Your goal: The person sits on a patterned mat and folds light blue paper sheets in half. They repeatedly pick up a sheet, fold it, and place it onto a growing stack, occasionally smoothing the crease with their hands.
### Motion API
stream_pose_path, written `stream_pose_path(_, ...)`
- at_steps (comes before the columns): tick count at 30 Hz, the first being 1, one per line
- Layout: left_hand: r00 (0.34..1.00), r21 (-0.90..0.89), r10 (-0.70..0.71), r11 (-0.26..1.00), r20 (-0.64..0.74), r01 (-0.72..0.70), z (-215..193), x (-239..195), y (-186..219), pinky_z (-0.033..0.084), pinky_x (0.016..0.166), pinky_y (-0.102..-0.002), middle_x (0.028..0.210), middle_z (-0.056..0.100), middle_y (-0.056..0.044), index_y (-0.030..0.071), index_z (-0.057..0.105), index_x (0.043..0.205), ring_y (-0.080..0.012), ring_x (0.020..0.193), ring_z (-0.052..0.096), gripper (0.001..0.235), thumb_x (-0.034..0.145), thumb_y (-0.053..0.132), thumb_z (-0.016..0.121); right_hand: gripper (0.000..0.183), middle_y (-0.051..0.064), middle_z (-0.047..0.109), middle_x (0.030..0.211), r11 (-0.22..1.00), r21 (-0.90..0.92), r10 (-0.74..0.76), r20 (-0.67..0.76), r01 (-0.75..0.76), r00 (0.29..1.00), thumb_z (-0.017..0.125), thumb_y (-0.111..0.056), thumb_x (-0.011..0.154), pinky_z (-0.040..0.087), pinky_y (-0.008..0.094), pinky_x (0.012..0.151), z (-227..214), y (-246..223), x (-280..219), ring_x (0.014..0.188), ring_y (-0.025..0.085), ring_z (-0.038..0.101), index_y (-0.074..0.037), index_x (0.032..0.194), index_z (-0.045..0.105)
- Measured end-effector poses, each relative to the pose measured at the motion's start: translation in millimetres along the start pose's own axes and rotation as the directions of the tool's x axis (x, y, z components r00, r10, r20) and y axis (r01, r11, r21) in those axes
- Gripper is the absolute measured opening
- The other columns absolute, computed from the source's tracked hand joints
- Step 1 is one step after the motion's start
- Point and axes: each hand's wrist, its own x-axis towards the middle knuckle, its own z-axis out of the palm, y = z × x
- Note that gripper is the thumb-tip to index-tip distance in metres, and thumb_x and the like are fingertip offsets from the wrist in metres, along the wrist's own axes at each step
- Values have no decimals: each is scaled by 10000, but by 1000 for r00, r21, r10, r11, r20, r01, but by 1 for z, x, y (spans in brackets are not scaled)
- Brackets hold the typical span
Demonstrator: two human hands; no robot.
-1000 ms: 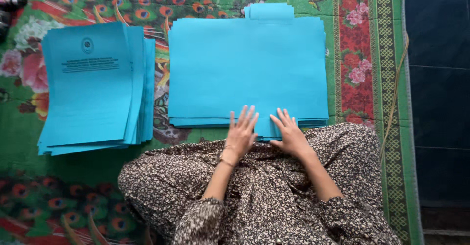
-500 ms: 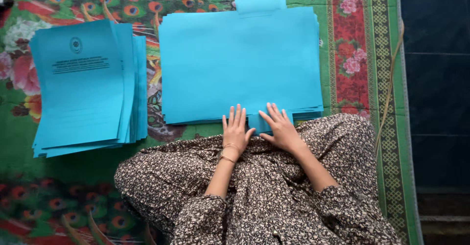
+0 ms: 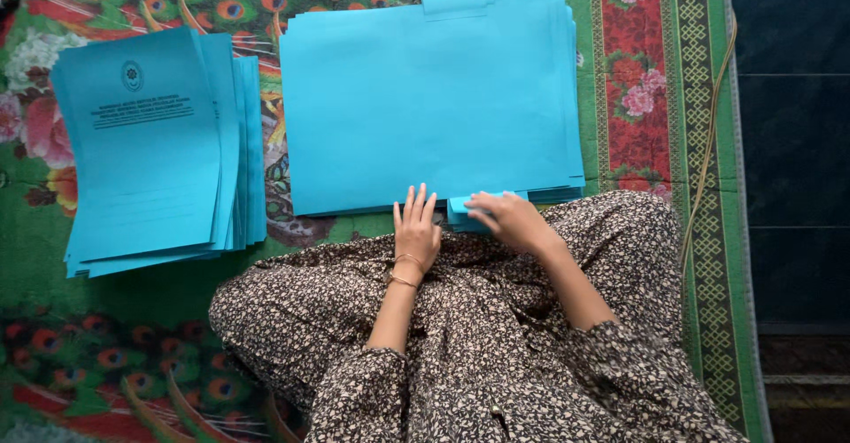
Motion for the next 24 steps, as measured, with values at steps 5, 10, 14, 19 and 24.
stream_pose_path(5,999,32,20,999,35,-21,4,2,4,251,1173,-680,1669,309,-87,241,301,1609,-391,1540,244,824,824,167,539,288,29,756,1126,942,-327,-110,-508,-73,855,621,-507,1013,364,612,1136,30,24,55,1174,243,678,-275,1118,755)
stream_pose_path(10,995,184,81,979,59,-91,-10,7,22,239,1119,-772,1672,289,-143,351,232,1632,-540,1498,235,882,832,286,596,501,201,427,1604,838,-511,-262,-687,-194,678,541,-498,1043,200,683,1168,59,17,79,1516,383,342,-226,1463,549)
stream_pose_path(14,996,202,88,975,32,-93,-8,5,25,270,1101,-769,1676,244,-200,293,361,1579,-596,1483,211,822,799,269,618,683,265,279,1656,915,-370,-140,-666,-161,733,531,-559,1024,199,736,1125,78,23,77,1539,440,218,-162,1570,427)
stream_pose_path(19,996,173,81,981,32,-86,-8,3,29,296,1083,-766,1669,249,-214,286,352,1590,-612,1475,205,822,810,245,606,809,220,102,1703,954,-117,169,-552,-277,816,492,-637,1014,36,792,1127,72,34,51,1557,417,16,-180,1637,250)
stream_pose_path(24,998,178,57,982,-4,-56,-10,5,31,273,1097,-768,1672,264,-199,296,383,1577,-584,1490,206,811,804,198,610,849,206,223,1682,796,136,549,-570,-589,611,559,-645,990,235,646,1195,55,58,27,1545,423,194,-86,1593,350)
